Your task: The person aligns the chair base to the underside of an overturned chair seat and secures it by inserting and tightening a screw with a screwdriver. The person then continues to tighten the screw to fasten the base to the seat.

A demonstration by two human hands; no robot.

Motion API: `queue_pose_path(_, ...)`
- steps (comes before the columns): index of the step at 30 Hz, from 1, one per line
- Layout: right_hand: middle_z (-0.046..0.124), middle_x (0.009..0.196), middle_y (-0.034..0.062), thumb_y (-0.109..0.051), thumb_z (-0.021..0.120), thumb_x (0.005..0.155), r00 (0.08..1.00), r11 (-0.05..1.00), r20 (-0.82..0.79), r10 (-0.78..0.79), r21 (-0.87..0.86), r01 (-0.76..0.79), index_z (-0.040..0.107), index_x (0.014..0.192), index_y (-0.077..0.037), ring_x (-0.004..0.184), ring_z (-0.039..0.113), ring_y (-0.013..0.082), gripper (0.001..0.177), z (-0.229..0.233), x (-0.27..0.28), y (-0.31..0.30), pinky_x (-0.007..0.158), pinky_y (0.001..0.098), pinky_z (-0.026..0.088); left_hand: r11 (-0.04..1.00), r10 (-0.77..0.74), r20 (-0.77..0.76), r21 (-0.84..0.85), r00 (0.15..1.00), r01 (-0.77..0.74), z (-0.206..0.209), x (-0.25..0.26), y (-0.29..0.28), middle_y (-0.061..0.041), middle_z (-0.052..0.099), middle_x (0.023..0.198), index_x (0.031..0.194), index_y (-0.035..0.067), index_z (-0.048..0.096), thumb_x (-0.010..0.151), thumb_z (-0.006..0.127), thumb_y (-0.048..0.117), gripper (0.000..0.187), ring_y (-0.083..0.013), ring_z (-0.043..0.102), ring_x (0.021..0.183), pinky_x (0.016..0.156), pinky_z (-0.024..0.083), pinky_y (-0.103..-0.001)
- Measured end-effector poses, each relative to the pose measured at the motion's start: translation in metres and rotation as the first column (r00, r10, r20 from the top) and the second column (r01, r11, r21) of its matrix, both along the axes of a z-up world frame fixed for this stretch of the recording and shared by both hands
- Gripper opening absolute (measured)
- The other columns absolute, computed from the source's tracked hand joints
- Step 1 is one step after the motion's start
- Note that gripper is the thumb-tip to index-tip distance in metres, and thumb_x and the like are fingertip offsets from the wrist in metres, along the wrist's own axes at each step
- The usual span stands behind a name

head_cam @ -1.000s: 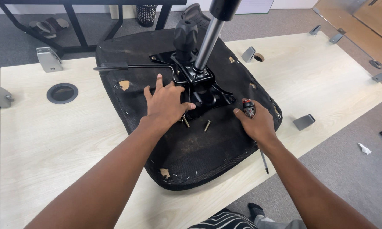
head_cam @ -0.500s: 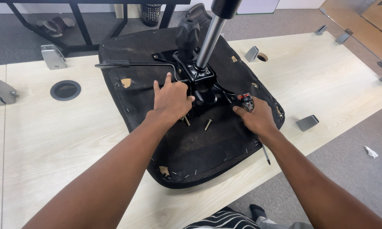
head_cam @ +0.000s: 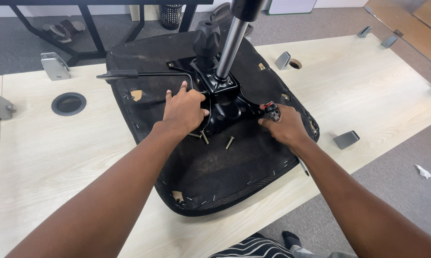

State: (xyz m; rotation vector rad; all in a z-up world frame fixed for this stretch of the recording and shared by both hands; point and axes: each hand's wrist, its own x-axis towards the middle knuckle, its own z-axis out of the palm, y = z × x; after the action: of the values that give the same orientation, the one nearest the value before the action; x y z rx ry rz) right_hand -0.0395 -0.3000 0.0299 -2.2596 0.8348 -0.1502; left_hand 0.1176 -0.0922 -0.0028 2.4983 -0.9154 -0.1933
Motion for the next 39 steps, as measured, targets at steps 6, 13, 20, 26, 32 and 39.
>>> queue_pose_path(6,0.069,0.074,0.0071,-0.023,0.081,0.085,0.997,0.997,-0.068,0.043,-0.056,-0.047,0.069,0.13,-0.014,0.054,0.058,0.0135,0.048,0.006,0.012,-0.008,0.053,0.0308,0.049,0.999,0.004,0.066,-0.036,0.998,-0.002,-0.002,0.003,-0.003,-0.02,0.068,0.124,0.119,0.011,0.074,0.086,0.079,0.026,0.037,-0.0316,0.04,0.146,0.121,0.025,-0.06)
queue_pose_path(13,0.069,0.075,0.004,-0.023,0.082,0.083,0.996,0.996,-0.019,0.087,-0.032,-0.087,0.072,0.125,-0.012,0.056,0.06,0.0106,0.044,0.003,0.021,-0.015,0.051,0.0304,0.052,1.0,0.005,0.026,-0.016,1.0,-0.005,0.003,0.001,-0.004,-0.015,0.075,0.097,0.101,0.007,0.077,0.087,0.078,0.025,0.022,-0.0307,0.07,0.11,0.124,0.035,-0.047)
queue_pose_path(20,0.071,0.079,0.0057,-0.021,0.082,0.084,0.99,0.985,0.016,0.142,-0.102,-0.139,0.076,0.116,-0.011,0.065,0.064,0.0133,0.035,-0.007,0.029,-0.023,0.065,0.0331,0.054,0.99,0.051,0.025,-0.133,0.998,-0.047,0.001,0.0,-0.004,-0.019,0.071,0.107,0.109,0.007,0.075,0.081,0.081,0.022,0.033,-0.0357,0.066,0.112,0.101,0.054,-0.045)
queue_pose_path(26,0.075,0.086,0.0045,-0.023,0.081,0.083,0.993,0.985,-0.056,0.107,-0.128,-0.113,0.075,0.116,-0.014,0.074,0.069,0.0139,0.034,-0.01,0.037,-0.024,0.076,0.0327,0.055,0.994,0.07,-0.049,-0.086,0.996,-0.074,0.002,0.001,-0.008,-0.018,0.071,0.112,0.12,0.008,0.072,0.084,0.079,0.021,0.039,-0.0327,0.069,0.108,0.097,0.058,-0.041)
queue_pose_path(32,0.075,0.088,0.0065,-0.024,0.082,0.084,0.993,0.985,-0.014,0.117,-0.128,-0.117,0.075,0.114,-0.011,0.078,0.07,0.017,0.034,-0.013,0.037,-0.026,0.077,0.0345,0.055,0.991,0.085,-0.042,-0.104,0.995,-0.089,0.005,-0.001,-0.009,-0.017,0.073,0.102,0.102,0.003,0.075,0.085,0.079,0.019,0.023,-0.0308,0.072,0.102,0.089,0.061,-0.04)
queue_pose_path(39,0.074,0.085,0.0051,-0.029,0.081,0.084,0.997,0.986,-0.028,0.078,-0.144,-0.082,0.075,0.116,-0.014,0.075,0.07,0.0156,0.036,-0.013,0.034,-0.027,0.073,0.034,0.055,0.986,0.104,-0.029,-0.129,0.994,-0.106,0.003,-0.005,-0.012,-0.014,0.076,0.085,0.082,0.0,0.073,0.092,0.074,0.016,0.019,-0.0284,0.075,0.092,0.081,0.062,-0.041)
